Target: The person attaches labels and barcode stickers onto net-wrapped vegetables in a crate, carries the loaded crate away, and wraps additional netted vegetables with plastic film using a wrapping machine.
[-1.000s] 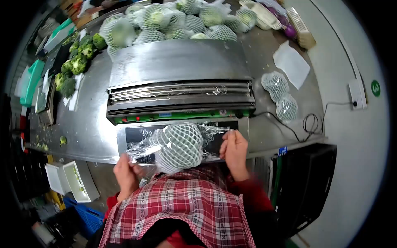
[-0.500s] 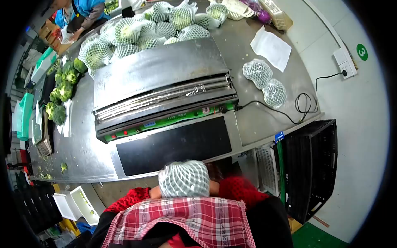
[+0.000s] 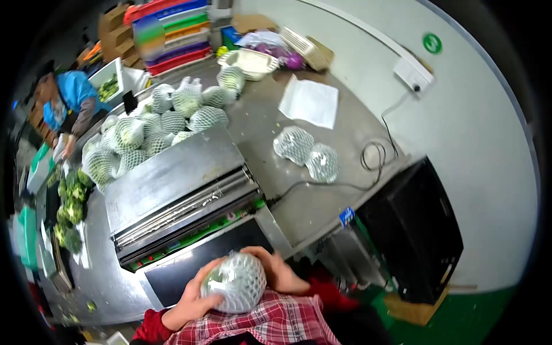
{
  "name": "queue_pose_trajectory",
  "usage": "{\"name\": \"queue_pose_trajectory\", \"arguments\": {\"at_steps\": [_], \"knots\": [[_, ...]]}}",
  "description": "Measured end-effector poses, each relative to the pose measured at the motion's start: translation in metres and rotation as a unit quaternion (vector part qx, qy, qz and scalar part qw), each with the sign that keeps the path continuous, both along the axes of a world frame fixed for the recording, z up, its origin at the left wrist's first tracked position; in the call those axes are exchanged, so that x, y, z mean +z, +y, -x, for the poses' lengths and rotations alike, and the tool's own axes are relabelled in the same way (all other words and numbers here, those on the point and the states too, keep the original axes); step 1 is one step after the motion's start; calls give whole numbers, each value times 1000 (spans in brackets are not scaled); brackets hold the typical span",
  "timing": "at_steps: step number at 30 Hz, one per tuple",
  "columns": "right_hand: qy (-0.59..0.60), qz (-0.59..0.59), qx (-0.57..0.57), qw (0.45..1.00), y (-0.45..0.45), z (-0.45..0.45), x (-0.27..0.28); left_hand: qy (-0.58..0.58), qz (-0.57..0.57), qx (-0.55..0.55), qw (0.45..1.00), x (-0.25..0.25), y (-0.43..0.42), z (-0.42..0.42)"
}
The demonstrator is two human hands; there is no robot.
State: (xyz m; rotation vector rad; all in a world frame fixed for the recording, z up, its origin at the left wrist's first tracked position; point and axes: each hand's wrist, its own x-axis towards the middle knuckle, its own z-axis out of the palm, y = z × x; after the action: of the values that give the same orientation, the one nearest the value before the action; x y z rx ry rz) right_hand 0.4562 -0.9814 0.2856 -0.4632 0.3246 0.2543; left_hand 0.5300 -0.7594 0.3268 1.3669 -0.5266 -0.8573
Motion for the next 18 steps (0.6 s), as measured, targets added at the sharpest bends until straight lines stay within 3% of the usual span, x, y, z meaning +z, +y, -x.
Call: {"name": "queue_pose_trajectory", "arguments": {"at_steps": [1, 2, 4, 5, 6, 7, 9, 10, 12, 14, 15, 16, 17, 18], "knots": [[-77, 278, -19, 957, -8, 2, -9, 2, -38, 64, 997, -15, -16, 1], [-164, 521, -39, 837, -15, 0, -23, 51, -66, 67, 994, -8, -34, -7], [14, 254, -45, 966, -65, -24, -53, -40, -68, 78, 994, -16, -68, -20], [5, 175, -117, 978, -95, -35, -57, -88, -31, 65, 993, -11, -76, -27], [90, 180, -132, 971, -116, -68, -4, -138, 4, 47, 989, -6, -81, -36], [8, 175, -212, 961, -169, -93, -20, -180, -5, 11, 984, -8, -76, -45], [-50, 355, -263, 896, -260, -142, -8, -236, -60, 76, 967, -9, -64, -63], [-56, 402, -307, 861, -317, -158, -26, -264, -97, 123, 952, -16, -53, -74], [-4, 341, -294, 893, -412, -182, -48, -263, -169, 243, 918, -24, -30, -105], [134, 352, -352, 857, -453, -190, -76, -262, -258, 327, 871, -16, -4, -152], [212, 351, -355, 840, -459, -191, -82, -357, -261, 375, 815, -29, 12, -188], [159, 356, -275, 879, -531, -186, -158, -388, -292, 395, 780, -28, 27, -225], [154, 357, -266, 882, -527, -214, -163, -409, -328, 408, 747, -38, 47, -264], [111, 505, -277, 810, -521, -241, -168, -403, -380, 418, 720, -35, 62, -296]]}}
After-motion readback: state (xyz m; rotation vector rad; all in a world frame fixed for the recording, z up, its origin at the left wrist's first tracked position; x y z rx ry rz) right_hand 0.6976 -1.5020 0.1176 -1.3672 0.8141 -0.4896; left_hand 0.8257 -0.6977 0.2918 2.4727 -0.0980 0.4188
